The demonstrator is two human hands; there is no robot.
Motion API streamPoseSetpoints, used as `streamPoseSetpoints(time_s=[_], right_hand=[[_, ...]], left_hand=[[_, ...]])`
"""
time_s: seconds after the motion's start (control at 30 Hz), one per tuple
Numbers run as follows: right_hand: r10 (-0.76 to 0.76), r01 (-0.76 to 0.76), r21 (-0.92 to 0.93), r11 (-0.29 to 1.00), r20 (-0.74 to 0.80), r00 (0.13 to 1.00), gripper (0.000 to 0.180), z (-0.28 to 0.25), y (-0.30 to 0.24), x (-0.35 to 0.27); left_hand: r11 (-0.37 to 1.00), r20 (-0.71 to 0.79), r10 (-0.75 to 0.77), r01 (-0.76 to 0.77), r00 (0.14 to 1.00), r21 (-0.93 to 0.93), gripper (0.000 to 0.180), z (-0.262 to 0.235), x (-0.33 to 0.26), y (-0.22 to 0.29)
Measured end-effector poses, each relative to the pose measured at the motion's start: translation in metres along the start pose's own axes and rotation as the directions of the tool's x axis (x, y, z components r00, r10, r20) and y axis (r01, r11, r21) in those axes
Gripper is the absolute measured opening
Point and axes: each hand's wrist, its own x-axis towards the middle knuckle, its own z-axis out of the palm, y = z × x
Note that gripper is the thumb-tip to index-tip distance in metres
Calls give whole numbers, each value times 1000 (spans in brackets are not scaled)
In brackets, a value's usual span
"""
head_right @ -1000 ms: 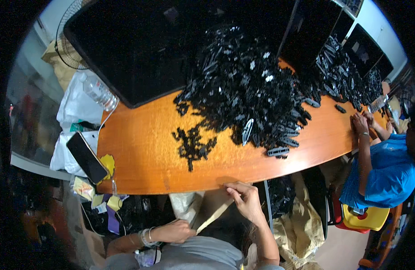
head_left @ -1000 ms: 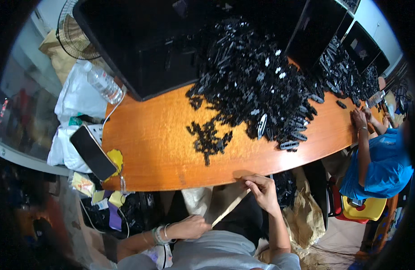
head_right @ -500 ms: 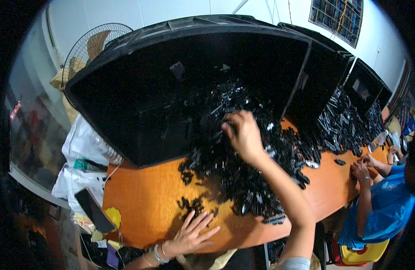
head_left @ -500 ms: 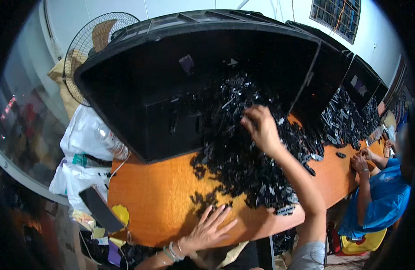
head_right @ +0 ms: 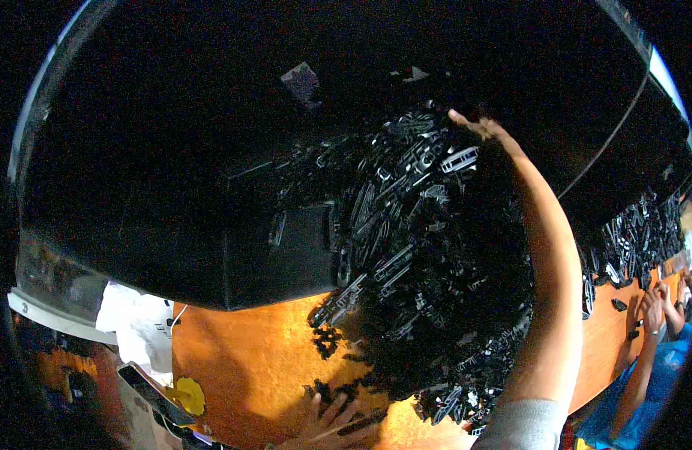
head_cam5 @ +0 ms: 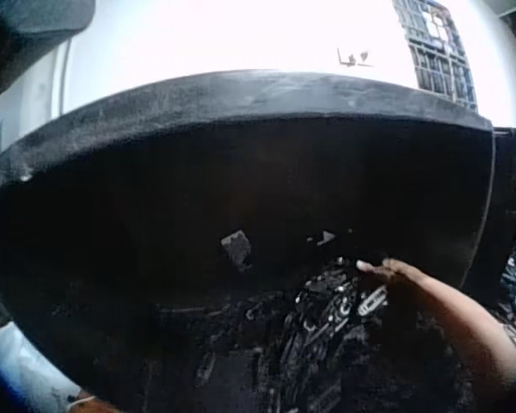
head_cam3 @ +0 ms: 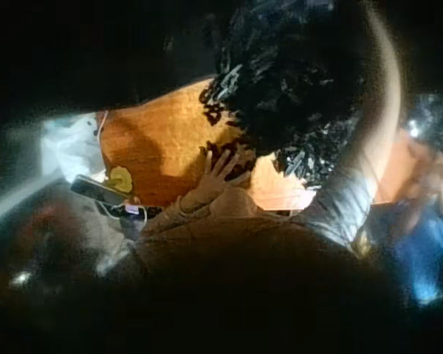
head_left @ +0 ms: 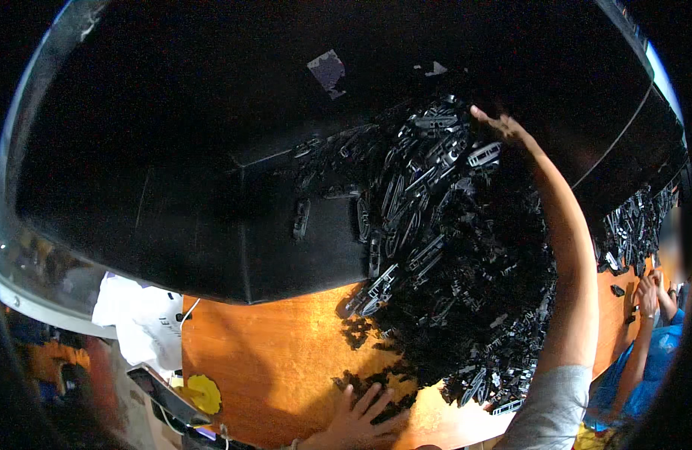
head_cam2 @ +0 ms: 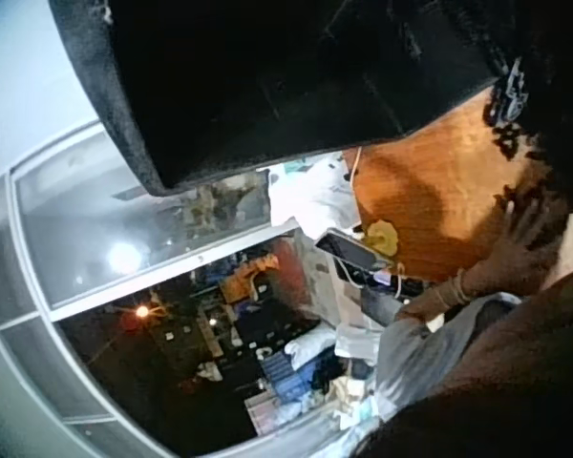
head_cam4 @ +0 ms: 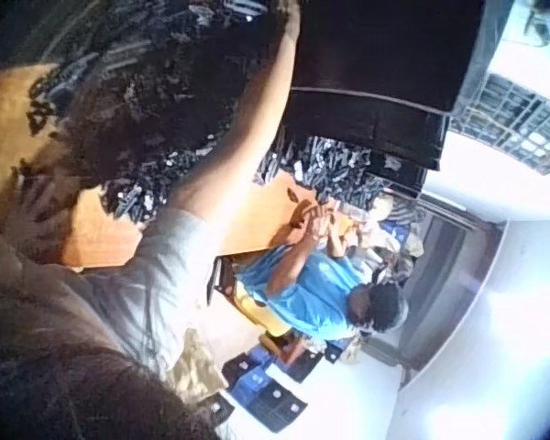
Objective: The person assembles small plastic components together by hand, pulls additional parts from a container onto the table, and sorts through them to assemble more pieces.
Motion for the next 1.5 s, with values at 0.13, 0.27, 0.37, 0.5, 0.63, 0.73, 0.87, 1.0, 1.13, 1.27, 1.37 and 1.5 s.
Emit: streamPoseSetpoints(time_s=[0.13, 0.27, 0.37, 0.5, 0.63, 0.73, 0.87, 1.0, 1.13, 1.27, 1.37, 1.5], right_hand=[[616, -607, -680, 411, -284, 735, 106, 38, -18, 17], [622, -534, -611, 584, -84, 778, 107, 107, -41, 30], [652, -525, -635, 567, -44, 757, 105, 119, -36, 26], [544, -390, -656, 646, 37, 838, 108, 168, -23, 26], [511, -316, -625, 714, 157, 845, 104, 217, -40, 23], [526, -279, -672, 686, 194, 828, 95, 235, -48, 13], [494, -103, -821, 562, 233, 838, 87, 259, -54, -5], [529, -86, -870, 485, 213, 822, 92, 278, -73, -22], [632, -153, -891, 427, 173, 755, 91, 294, -95, -33], [526, -82, -898, 432, 177, 832, 90, 299, -95, -55], [453, 2, -887, 462, 238, 859, 94, 306, -101, -68], [517, 44, -897, 440, 293, 804, 101, 313, -106, -78]], left_hand=[[998, 39, 17, -20, 999, 62, 49, -4, 17, -4], [994, 203, 1, -24, 979, 106, 55, -26, 39, 0], [987, 33, 94, -97, 995, 130, 54, 1, 47, -6], [951, -51, 186, -166, 981, 261, 54, 15, 45, -14], [915, -51, 194, -162, 980, 368, 67, 17, 44, -17], [944, -59, 181, -156, 982, 290, 71, 16, 44, -18], [958, -69, 173, -151, 983, 243, 71, 20, 43, -19], [947, -63, 168, -143, 984, 288, 64, 17, 44, -21], [947, -34, 179, -162, 983, 278, 64, 6, 42, -23], [954, -40, 198, -183, 979, 239, 59, 1, 43, -19], [958, -47, 211, -197, 976, 207, 50, 1, 41, -19], [954, -111, 256, -233, 960, 187, 42, 12, 34, -23]])
